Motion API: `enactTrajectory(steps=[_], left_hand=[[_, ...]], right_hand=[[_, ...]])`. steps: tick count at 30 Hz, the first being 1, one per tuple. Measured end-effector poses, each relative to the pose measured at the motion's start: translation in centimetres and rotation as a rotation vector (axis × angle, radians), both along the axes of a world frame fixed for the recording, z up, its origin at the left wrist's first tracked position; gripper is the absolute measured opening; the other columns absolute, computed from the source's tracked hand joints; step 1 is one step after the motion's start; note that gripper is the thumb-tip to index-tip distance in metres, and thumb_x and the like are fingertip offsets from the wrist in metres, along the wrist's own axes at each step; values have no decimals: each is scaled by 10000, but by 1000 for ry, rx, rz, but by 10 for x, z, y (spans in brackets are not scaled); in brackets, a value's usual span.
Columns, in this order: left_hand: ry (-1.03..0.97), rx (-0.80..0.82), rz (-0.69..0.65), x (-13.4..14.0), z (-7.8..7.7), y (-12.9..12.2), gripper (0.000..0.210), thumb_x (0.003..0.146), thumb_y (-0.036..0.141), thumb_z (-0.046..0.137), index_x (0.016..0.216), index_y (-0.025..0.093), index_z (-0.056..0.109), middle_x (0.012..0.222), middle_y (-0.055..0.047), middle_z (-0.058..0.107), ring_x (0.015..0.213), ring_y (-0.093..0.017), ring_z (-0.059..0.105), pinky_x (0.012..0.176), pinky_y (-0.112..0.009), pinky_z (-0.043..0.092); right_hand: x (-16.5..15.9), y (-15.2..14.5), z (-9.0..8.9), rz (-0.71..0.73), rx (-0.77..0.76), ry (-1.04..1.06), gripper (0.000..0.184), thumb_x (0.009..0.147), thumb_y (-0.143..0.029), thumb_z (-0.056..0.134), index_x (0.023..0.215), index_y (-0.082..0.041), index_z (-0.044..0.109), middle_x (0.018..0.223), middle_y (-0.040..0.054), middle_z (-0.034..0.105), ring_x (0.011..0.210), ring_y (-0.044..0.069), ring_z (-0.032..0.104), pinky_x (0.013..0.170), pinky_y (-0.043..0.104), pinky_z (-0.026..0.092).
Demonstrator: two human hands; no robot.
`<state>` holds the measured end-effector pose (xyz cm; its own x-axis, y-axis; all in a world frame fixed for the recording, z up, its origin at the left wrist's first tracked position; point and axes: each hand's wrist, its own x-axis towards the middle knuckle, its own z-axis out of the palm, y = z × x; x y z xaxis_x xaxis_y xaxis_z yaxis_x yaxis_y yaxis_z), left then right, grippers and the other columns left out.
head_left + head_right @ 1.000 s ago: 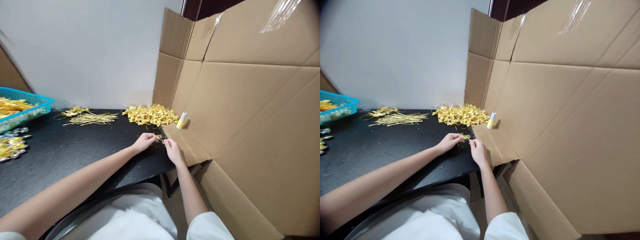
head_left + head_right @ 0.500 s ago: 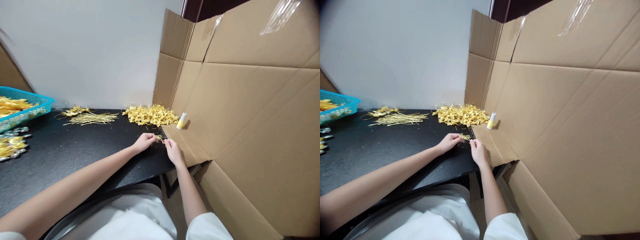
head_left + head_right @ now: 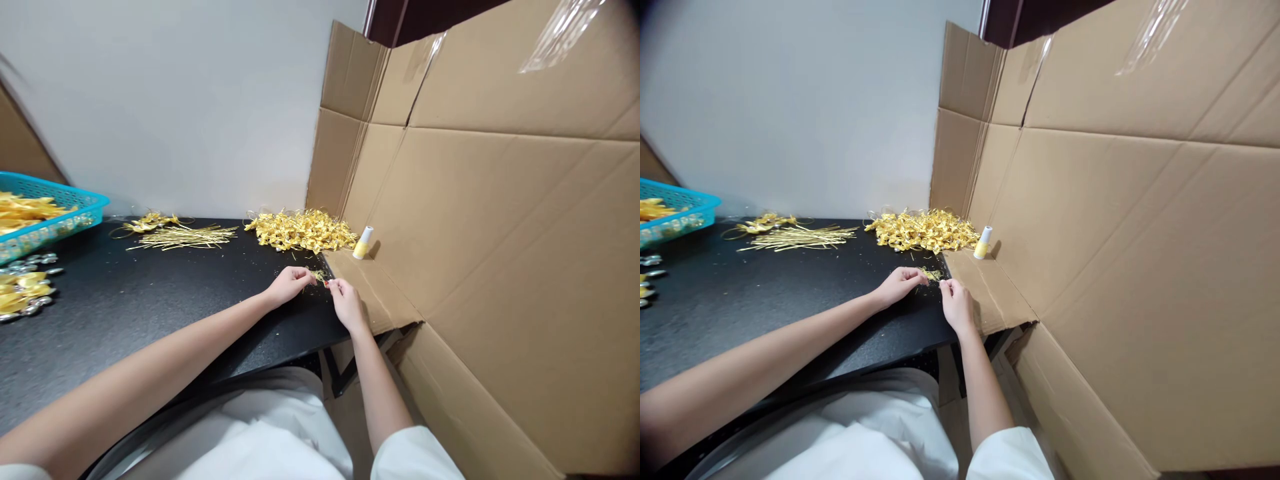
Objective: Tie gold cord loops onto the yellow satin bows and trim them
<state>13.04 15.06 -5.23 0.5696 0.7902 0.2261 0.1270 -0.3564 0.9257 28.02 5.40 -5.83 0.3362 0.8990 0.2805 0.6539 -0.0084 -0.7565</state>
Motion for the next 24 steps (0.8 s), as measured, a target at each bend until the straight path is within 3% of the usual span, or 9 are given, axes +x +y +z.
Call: enactTrajectory(steps=[16, 21, 24], left_hand=[[2, 3, 3, 0, -1, 1, 237, 712, 331, 547, 660, 144, 682, 618, -15, 659, 605, -151, 589, 581, -241, 440], [-9, -15, 10, 0, -1, 0, 233, 709, 340, 556, 660, 147, 677, 605, -12, 649, 608, -156, 587, 582, -246, 435], [-29, -28, 16, 0, -1, 0, 225, 701, 341, 564, 653, 152, 677, 618, -15, 654, 638, -165, 592, 603, -251, 436]], right_hand=[[1, 1, -3, -7, 15, -49, 358, 911, -448, 402, 791, -205, 636, 675, -4, 633, 653, 153, 564, 593, 230, 349], [0, 1, -6, 16, 76, 54, 263, 897, -440, 462, 888, -219, 605, 832, 14, 699, 758, 159, 631, 661, 235, 420], [-2, -2, -3, -30, 73, 15, 212, 894, -418, 491, 934, -233, 587, 882, 20, 706, 780, 167, 643, 677, 247, 434]])
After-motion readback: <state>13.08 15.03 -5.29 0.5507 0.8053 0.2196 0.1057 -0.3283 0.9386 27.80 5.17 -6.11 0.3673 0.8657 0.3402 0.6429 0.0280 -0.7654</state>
